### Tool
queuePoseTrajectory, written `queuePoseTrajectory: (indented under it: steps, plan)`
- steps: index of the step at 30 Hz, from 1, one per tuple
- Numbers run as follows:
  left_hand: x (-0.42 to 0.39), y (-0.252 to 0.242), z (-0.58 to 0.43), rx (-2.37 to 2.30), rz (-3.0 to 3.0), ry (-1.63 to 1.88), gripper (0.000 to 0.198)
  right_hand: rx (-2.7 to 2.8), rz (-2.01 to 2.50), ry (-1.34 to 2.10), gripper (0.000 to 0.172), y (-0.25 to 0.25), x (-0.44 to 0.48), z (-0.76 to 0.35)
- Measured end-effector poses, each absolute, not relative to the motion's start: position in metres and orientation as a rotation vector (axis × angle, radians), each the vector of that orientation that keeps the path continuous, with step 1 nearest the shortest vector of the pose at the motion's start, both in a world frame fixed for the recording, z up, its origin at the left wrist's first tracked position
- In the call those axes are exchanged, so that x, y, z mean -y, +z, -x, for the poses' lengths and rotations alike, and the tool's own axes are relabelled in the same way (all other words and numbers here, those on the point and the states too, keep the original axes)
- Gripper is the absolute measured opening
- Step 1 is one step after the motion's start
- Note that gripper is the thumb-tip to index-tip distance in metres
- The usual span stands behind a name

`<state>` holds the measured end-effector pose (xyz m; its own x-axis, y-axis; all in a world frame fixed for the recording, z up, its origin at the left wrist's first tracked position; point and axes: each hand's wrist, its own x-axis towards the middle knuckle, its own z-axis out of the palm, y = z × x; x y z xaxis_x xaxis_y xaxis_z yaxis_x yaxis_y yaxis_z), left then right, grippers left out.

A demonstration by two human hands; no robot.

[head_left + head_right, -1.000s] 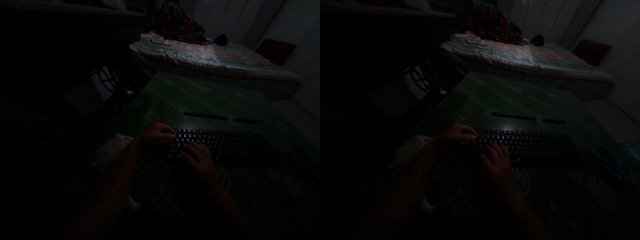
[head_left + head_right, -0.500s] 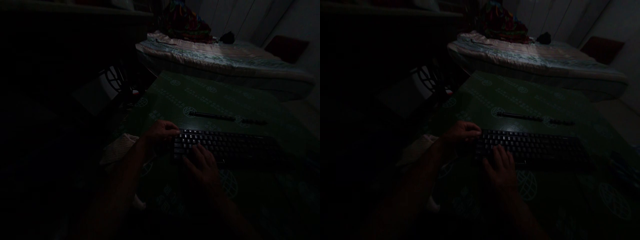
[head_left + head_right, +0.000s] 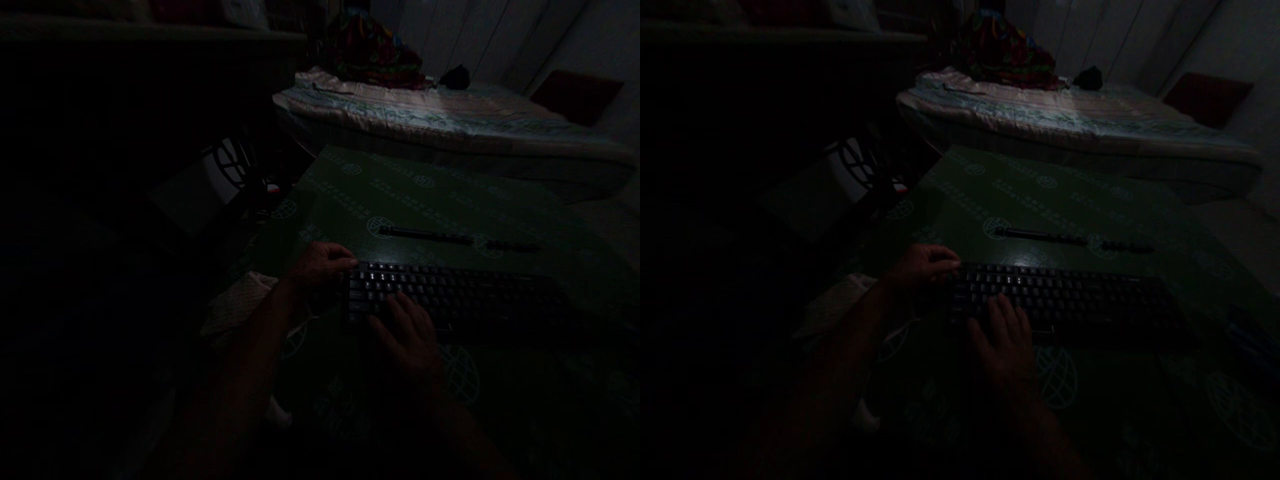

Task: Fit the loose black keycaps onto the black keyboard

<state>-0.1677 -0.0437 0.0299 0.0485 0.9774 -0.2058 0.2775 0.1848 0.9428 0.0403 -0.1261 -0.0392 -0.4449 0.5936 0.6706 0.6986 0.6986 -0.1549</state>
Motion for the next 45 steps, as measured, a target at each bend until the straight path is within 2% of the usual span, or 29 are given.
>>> queuePoseTrajectory:
  steps: [10, 17, 22, 45]
  plan:
    - [0.039, 0.025, 0.171, -1.508, -1.318, 0.891, 0.025, 2.185, 1.003, -0.154, 0.023, -0.039, 0.127, -0.04]
    - [0.034, 0.014, 0.169, -1.672, -1.513, 0.879, 0.022, 2.293, 0.951, -0.259, 0.028, -0.039, 0.124, -0.047]
    - [0.03, 0.006, 0.166, -1.756, -1.652, 0.811, 0.032, 2.28, 0.956, -0.289, 0.03, -0.042, 0.123, -0.047]
    - [0.032, 0.004, 0.165, -1.685, -1.652, 0.718, 0.035, 2.179, 1.021, -0.268, 0.021, -0.042, 0.124, -0.042]
